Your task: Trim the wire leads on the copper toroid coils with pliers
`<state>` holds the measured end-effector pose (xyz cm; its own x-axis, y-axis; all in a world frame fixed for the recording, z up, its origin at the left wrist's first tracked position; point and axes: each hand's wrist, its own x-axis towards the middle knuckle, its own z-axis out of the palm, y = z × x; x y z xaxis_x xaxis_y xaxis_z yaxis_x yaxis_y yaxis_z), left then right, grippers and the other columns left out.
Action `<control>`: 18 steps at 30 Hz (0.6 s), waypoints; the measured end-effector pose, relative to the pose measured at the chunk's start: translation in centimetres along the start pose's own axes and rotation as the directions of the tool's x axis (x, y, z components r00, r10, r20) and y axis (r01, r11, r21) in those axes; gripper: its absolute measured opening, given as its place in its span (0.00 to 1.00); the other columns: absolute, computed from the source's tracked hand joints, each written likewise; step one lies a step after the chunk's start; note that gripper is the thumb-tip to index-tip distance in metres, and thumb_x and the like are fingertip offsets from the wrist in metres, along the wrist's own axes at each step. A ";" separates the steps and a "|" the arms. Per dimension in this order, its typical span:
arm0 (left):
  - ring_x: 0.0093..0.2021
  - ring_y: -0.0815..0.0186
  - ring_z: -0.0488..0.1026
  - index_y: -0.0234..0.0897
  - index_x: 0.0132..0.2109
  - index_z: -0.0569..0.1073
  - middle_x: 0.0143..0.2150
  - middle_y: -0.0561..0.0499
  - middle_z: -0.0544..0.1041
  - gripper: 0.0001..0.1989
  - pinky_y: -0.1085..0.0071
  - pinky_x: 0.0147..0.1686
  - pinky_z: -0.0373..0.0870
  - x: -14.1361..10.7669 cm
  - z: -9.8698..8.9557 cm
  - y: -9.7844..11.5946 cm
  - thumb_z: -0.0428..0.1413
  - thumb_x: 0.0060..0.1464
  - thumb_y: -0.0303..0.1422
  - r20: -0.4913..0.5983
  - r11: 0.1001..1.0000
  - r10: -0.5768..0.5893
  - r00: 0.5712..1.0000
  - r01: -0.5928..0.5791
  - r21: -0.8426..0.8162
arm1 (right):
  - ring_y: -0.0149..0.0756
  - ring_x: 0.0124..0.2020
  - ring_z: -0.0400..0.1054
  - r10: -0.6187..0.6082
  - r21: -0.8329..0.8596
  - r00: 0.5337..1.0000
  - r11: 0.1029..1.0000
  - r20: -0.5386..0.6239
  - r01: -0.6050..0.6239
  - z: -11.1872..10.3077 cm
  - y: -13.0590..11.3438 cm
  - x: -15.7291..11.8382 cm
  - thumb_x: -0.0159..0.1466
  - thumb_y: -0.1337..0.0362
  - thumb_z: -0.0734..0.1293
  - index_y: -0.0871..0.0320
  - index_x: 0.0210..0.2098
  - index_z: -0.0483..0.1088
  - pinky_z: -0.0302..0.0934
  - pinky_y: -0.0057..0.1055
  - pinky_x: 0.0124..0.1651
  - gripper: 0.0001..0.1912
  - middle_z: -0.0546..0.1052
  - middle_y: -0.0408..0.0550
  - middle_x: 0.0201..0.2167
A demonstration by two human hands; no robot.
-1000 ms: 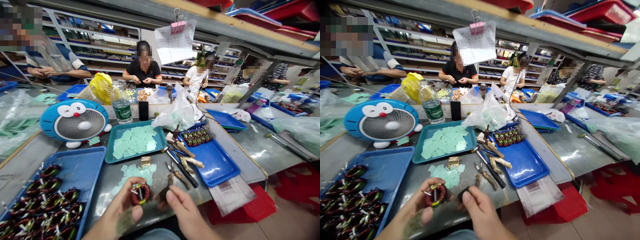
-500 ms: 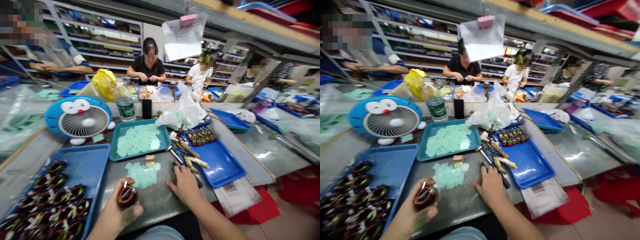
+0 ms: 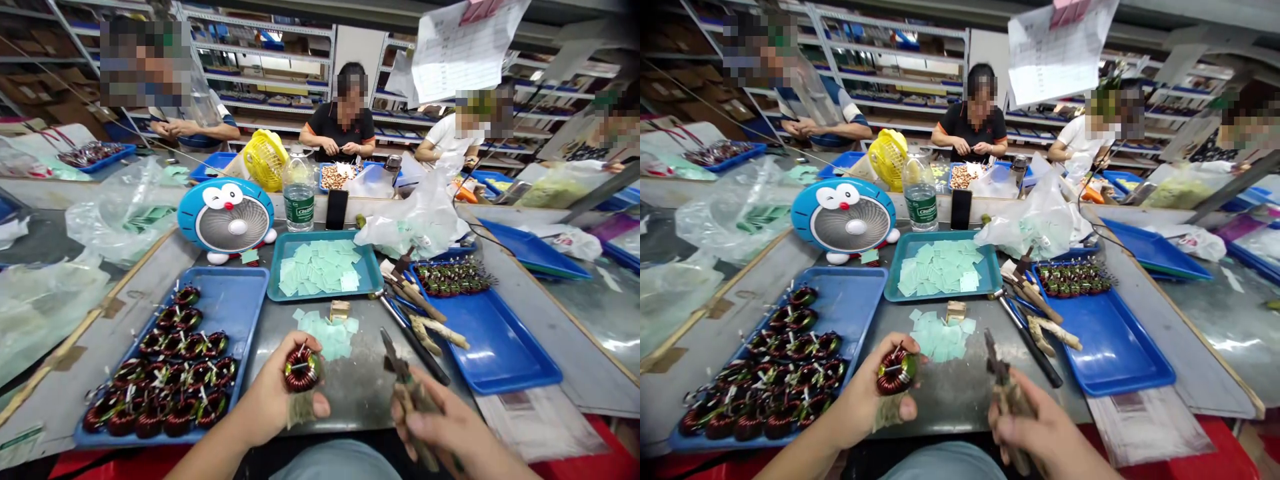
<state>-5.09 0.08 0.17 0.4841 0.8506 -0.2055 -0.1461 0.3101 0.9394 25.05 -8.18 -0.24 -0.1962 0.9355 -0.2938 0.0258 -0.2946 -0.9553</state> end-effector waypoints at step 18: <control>0.34 0.63 0.66 0.41 0.45 0.70 0.36 0.54 0.72 0.24 0.71 0.33 0.62 0.0 2.1 5.6 0.70 0.48 0.46 0.293 0.775 -0.069 0.954 -0.134 0.618 | 0.46 0.40 0.66 -0.381 -0.917 0.840 -0.059 0.387 0.395 -1.8 -9.5 0.6 0.66 0.71 0.65 0.51 0.42 0.71 0.59 0.42 0.43 0.08 0.75 0.51 0.43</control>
<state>-4.06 0.96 6.04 0.7248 0.6651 -0.1799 0.3546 -0.1362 0.9250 26.44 -4.43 8.62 -0.5536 0.8226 0.1298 0.8196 0.5658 -0.0901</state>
